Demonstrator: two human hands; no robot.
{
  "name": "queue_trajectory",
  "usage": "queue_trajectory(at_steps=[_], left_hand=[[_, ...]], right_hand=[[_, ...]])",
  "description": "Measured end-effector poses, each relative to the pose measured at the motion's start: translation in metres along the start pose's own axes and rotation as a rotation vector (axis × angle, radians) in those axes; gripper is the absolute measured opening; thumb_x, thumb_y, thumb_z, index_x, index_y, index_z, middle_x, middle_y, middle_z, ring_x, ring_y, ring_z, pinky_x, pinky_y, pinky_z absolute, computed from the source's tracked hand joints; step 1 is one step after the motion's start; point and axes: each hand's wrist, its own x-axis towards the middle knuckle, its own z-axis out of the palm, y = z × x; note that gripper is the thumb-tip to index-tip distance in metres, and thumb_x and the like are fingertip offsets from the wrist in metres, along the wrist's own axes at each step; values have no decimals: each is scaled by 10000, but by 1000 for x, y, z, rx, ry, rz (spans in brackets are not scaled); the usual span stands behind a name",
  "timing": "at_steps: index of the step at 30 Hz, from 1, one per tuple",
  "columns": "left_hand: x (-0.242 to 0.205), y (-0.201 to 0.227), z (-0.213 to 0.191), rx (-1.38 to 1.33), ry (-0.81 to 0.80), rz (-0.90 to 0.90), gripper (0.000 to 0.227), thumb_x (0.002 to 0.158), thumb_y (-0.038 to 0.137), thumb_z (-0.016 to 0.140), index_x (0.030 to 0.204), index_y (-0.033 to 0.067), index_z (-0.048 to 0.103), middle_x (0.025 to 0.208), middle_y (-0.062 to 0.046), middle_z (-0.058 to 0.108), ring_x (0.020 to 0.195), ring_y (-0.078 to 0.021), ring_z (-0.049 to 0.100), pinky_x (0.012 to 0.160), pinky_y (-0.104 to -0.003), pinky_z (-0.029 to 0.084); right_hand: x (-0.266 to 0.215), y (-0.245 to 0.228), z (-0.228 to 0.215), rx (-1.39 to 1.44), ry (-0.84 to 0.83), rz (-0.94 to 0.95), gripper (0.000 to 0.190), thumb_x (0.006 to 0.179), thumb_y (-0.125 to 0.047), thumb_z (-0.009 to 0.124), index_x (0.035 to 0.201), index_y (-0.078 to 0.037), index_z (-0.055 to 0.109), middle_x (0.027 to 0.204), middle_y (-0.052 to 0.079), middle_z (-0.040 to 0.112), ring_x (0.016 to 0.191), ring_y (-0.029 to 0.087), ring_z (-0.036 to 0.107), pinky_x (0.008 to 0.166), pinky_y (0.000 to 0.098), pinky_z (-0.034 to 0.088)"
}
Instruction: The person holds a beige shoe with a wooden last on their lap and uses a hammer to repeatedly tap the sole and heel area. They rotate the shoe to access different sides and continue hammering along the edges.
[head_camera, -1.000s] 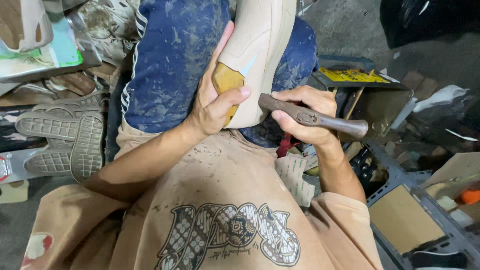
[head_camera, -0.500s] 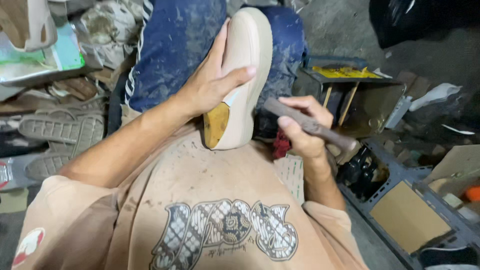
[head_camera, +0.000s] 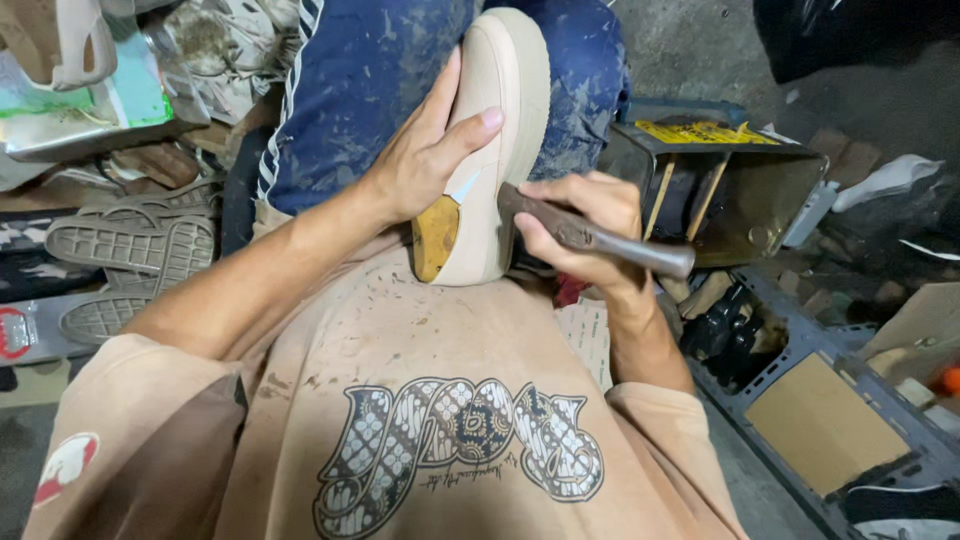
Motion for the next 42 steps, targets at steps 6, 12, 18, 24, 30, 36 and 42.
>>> queue_trajectory(at_steps=[6, 12, 18, 24, 30, 36, 42], left_hand=[[8, 9, 0, -10, 14, 49, 898, 972, 549, 466, 1614, 73, 55, 1716, -154, 82, 1590, -265, 105, 1269, -404, 94], [5, 13, 2, -16, 7, 121, 886, 1004, 491, 494, 1606, 38, 28, 1718, -184, 71, 1603, -275, 93, 1291, -397, 79], [5, 16, 5, 3, 50, 90, 877, 1007, 467, 511, 1603, 24, 46, 1716, -174, 83, 1599, -265, 100, 1289, -385, 84], [14, 28, -4, 100, 28, 90, 889, 992, 502, 532, 1611, 106, 32, 1723, -159, 150, 1596, -292, 183, 1262, -398, 162], [9, 45, -11, 102, -74, -30, 938, 956, 536, 562, 1610, 164, 1, 1724, -140, 137, 1581, -299, 191, 1215, -400, 216], [9, 46, -9, 91, -58, -3, 924, 965, 508, 566, 1608, 151, 6, 1729, -134, 141, 1583, -310, 215, 1219, -411, 221], [4, 47, -6, 83, -37, -11, 928, 945, 520, 560, 1610, 150, 29, 1728, -126, 168, 1570, -331, 264, 1196, -432, 259]], right_hand=[[0, 5, -10, 138, -96, 246, 245, 887, -229, 730, 1034, -33, 737, 931, 102, 764, 738, 160, 705, 712, 264, 536], [4, -1, -8, -11, 133, 87, 286, 914, -179, 751, 1081, 46, 695, 980, 203, 755, 712, 274, 687, 745, 350, 506], [14, 13, -13, -75, 85, -17, 270, 930, -189, 759, 1073, 27, 684, 869, 142, 734, 619, 255, 608, 664, 369, 465], [44, 9, -42, 56, -130, 245, 178, 885, -163, 758, 994, -22, 760, 921, 91, 770, 738, 132, 708, 703, 240, 540], [22, 9, -34, 123, 14, 232, 303, 922, -195, 733, 1138, 13, 699, 960, 181, 727, 738, 209, 659, 719, 300, 512], [25, 6, -26, 31, 123, 162, 300, 913, -197, 736, 1087, 44, 695, 1040, 215, 747, 772, 271, 689, 756, 341, 536], [43, 21, -39, -48, 28, -51, 275, 928, -199, 748, 1030, 52, 700, 822, 157, 733, 585, 254, 604, 603, 367, 447]])
